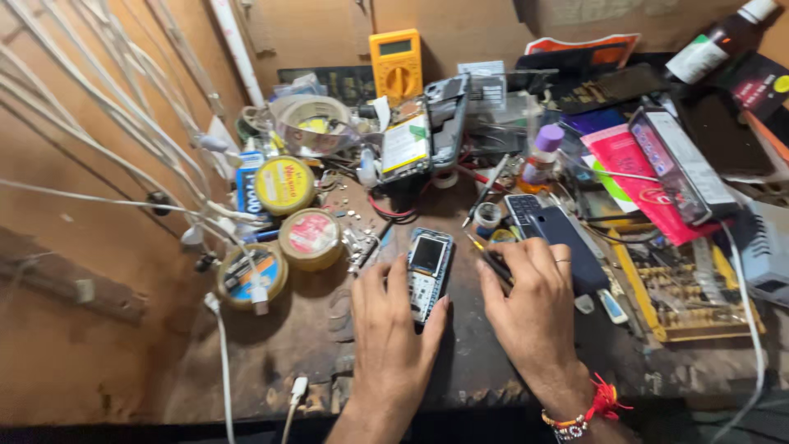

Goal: The person cleans the internal components of a mobile phone using a small brush and reassembles the device on a cluttered workbench.

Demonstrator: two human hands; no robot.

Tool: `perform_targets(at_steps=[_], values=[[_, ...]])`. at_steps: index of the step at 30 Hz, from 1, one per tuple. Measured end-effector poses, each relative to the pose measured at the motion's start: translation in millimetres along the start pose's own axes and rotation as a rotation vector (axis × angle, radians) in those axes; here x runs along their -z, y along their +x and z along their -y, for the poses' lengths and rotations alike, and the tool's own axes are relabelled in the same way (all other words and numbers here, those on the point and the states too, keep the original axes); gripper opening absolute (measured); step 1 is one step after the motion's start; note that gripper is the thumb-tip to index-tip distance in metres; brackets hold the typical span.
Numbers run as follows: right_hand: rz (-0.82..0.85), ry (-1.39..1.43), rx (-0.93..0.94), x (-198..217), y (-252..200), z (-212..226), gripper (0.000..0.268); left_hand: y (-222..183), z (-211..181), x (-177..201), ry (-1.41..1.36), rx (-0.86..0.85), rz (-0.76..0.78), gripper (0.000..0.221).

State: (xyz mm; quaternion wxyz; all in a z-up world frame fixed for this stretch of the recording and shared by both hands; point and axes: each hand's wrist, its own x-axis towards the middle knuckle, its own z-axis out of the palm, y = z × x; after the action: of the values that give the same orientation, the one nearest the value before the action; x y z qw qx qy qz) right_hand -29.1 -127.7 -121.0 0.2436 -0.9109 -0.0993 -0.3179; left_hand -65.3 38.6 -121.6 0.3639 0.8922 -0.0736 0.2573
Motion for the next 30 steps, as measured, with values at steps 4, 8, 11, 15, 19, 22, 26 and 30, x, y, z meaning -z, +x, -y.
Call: perform_targets(at_steps=[4,8,11,15,19,22,26,30], values=[[-0.077,0.003,-0.093,14,-2,-17,0.014,2,0,2,-0.04,0.003,0.024,0.068],[-0.053,-0.124,-0.136,37,4,-53,0.022,3,2,5,-0.119,-0.001,0.076,0.076],[-0.005,-0.2,-0.102,39,8,-66,0.03,4,3,4,-0.142,-0.001,0.13,0.08],[0.022,-0.256,-0.122,33,8,-69,0.032,8,1,-3,-0.13,0.072,0.133,0.085],[-0.029,-0.305,-0.099,34,10,-72,0.03,10,-1,-1,-0.137,0.11,0.16,0.095],[-0.031,-0.291,-0.091,38,11,-68,0.029,14,1,8,-0.206,0.068,0.162,0.104],[0.061,-0.199,-0.041,35,9,-51,0.032,29,11,18,-0.282,-0.016,0.263,0.118],[0.144,-0.296,-0.021,33,13,-38,0.044,46,22,14,-0.184,-0.12,0.342,0.137]])
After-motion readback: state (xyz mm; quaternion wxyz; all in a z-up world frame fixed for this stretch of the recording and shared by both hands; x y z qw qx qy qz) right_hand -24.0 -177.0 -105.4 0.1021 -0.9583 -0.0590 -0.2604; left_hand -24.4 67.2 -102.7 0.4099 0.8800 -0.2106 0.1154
